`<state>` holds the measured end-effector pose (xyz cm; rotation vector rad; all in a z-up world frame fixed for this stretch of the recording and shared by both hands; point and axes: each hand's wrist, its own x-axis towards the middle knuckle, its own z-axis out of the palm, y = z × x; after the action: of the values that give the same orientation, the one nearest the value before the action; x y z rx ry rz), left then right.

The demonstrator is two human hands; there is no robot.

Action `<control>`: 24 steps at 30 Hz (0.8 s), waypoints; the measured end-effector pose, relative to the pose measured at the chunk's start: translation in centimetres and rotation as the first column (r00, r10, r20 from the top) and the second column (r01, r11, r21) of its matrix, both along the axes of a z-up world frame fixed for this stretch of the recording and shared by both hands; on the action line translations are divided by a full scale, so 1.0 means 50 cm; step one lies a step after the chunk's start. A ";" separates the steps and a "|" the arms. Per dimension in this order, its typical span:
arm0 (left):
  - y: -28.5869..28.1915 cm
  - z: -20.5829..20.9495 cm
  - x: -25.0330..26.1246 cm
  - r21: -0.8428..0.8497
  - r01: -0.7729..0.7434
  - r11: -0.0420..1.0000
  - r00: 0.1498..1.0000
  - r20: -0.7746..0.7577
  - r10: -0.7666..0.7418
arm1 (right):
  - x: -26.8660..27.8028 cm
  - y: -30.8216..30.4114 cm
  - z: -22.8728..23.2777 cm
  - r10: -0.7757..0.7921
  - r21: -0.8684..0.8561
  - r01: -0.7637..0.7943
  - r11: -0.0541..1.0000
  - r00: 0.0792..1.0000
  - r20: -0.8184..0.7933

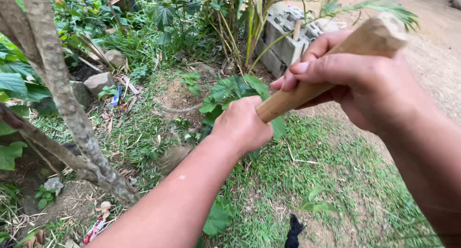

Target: The person sweeps debris and leaves from the grassy ground using a broom.

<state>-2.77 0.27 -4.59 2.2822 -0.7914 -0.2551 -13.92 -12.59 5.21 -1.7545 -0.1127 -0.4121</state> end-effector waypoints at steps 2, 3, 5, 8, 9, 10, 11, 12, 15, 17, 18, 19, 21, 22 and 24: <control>0.000 -0.028 -0.029 0.048 0.003 0.999 1.000 -0.012 -0.003 | -0.027 -0.006 -0.027 -0.009 0.083 0.013 0.996 0.999 -0.051; 0.001 -0.044 -0.045 0.091 -0.001 0.996 1.000 -0.024 0.003 | -0.047 -0.008 -0.038 -0.005 0.161 0.022 0.987 0.995 -0.103; 0.002 -0.083 -0.072 0.096 0.004 0.995 1.000 -0.027 -0.002 | -0.102 -0.007 -0.060 -0.027 0.137 0.036 0.990 0.997 -0.069; 0.018 -0.158 -0.101 0.141 0.051 0.989 0.998 0.014 -0.054 | -0.186 0.008 -0.091 -0.081 0.081 0.082 0.993 0.997 -0.015; 0.026 -0.182 -0.114 0.186 0.086 0.979 0.995 0.043 -0.095 | -0.212 0.016 -0.098 -0.108 0.052 0.109 0.993 0.994 -0.008; 0.040 -0.210 -0.140 0.183 0.080 0.980 0.995 0.043 -0.089 | -0.243 0.027 -0.109 -0.102 0.049 0.103 0.994 0.995 -0.008; 0.055 -0.233 -0.171 0.112 0.020 0.994 0.999 0.037 -0.025 | -0.275 0.041 -0.121 -0.087 -0.047 0.087 0.995 0.996 0.001; 0.072 -0.250 -0.206 0.053 -0.032 0.998 0.999 0.021 0.031 | -0.309 0.056 -0.130 -0.080 -0.131 0.080 0.988 0.997 0.004; 0.105 -0.251 -0.325 -0.002 -0.111 0.994 0.992 -0.055 0.111 | -0.409 0.078 -0.105 -0.018 -0.071 0.020 0.997 0.999 0.036; 0.133 -0.230 -0.385 -0.011 -0.110 0.994 0.993 -0.051 0.110 | -0.456 0.104 -0.089 0.009 -0.074 -0.007 0.997 1.000 0.019; 0.146 -0.212 -0.406 -0.003 -0.078 0.997 0.996 -0.036 0.077 | -0.474 0.115 -0.081 0.003 -0.061 -0.003 0.998 1.000 0.011; 0.161 -0.189 -0.422 0.000 -0.087 0.996 0.996 -0.030 0.087 | -0.488 0.124 -0.071 0.013 -0.057 -0.012 0.998 1.000 0.017; 0.197 -0.136 -0.457 0.035 -0.141 0.989 0.989 -0.041 0.142 | -0.518 0.141 -0.048 0.071 -0.143 -0.057 0.988 0.993 0.098; 0.211 -0.104 -0.471 0.040 -0.152 0.988 0.988 -0.034 0.153 | -0.525 0.142 -0.023 0.082 -0.138 -0.067 0.988 0.991 0.104; 0.231 -0.047 -0.500 0.058 -0.076 0.995 0.997 -0.019 0.077 | -0.526 0.146 0.028 0.098 -0.146 -0.080 0.986 0.987 0.124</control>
<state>-27.75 11.83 -6.93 2.3542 -0.6925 -0.2692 -40.20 -5.30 6.59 -1.8521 -0.3197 -0.4624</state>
